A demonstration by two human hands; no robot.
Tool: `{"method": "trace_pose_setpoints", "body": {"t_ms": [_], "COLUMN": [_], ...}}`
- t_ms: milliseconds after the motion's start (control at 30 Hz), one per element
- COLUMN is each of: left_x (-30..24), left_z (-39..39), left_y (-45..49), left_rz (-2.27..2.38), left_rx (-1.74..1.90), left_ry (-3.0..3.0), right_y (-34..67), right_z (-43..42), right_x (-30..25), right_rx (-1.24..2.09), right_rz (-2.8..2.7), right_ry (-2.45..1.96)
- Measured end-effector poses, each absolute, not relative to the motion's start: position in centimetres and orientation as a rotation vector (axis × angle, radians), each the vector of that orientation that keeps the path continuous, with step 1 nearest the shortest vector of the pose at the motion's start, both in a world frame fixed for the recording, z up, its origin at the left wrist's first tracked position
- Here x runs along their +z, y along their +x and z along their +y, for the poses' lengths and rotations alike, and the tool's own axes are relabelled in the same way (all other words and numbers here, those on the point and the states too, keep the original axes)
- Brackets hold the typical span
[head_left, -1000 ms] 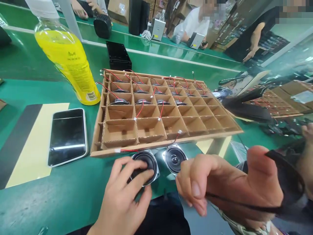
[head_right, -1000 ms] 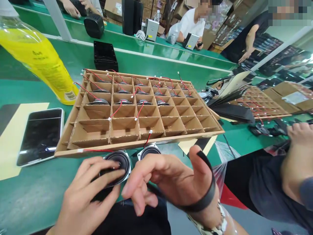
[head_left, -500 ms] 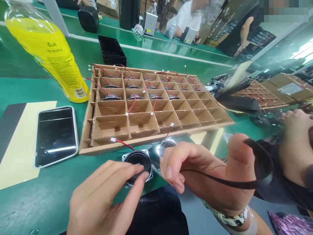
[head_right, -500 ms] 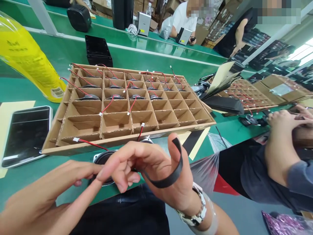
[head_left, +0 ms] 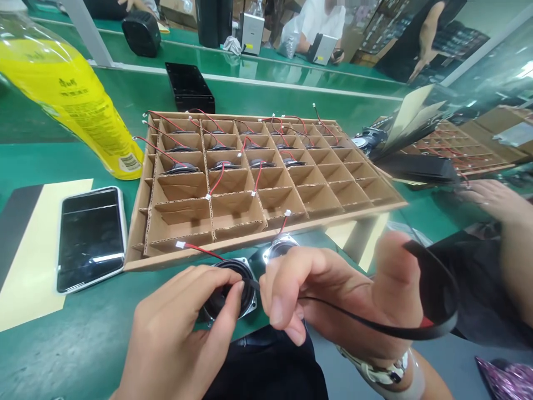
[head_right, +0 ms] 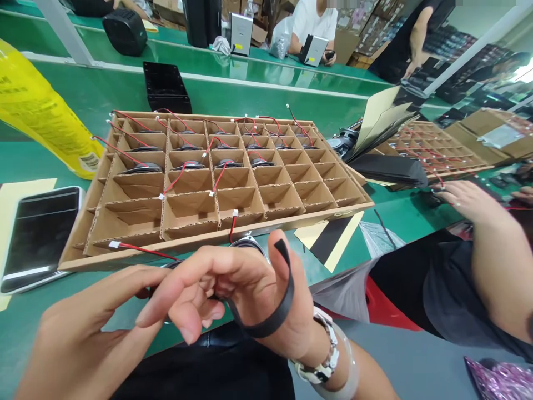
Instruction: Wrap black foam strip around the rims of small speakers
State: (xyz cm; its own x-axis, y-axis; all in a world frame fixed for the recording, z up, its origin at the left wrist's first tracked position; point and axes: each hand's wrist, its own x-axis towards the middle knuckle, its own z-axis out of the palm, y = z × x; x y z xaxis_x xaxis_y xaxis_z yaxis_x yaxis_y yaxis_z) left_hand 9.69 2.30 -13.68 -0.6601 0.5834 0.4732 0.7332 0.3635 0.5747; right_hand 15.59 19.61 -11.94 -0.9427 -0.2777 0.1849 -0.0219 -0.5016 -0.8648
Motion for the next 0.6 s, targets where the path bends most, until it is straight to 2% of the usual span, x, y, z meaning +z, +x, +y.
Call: {"method": "trace_pose_setpoints", "body": {"t_ms": [100, 233, 400, 500, 600], "left_x": [-14.8, -16.0, -16.5, -16.9, -17.4], "left_z": [1.9, 1.5, 0.6, -0.7, -1.6], "left_y": [9.5, 9.7, 9.8, 10.4, 11.8], "left_rz": [-2.481, -2.464, -2.58, -2.712, -2.765], "left_rx": [-1.192, -1.235, -1.276, -1.346, -1.633], "left_ry": [-1.226, -1.124, -1.028, -0.837, -0.338], "right_y": [15.4, 15.4, 15.5, 15.5, 15.6], "right_z": [19.6, 20.2, 21.5, 21.9, 22.5], "right_x": [-12.4, -13.0, -13.1, -12.3, -10.8], "right_rx": [-2.619, -2.679, -2.627, -2.638, -2.606], "right_rz": [1.446, 1.659, 1.866, 1.712, 1.69], "right_ry": [-0.503, -0.528, -0.138, -0.059, -0.099]}}
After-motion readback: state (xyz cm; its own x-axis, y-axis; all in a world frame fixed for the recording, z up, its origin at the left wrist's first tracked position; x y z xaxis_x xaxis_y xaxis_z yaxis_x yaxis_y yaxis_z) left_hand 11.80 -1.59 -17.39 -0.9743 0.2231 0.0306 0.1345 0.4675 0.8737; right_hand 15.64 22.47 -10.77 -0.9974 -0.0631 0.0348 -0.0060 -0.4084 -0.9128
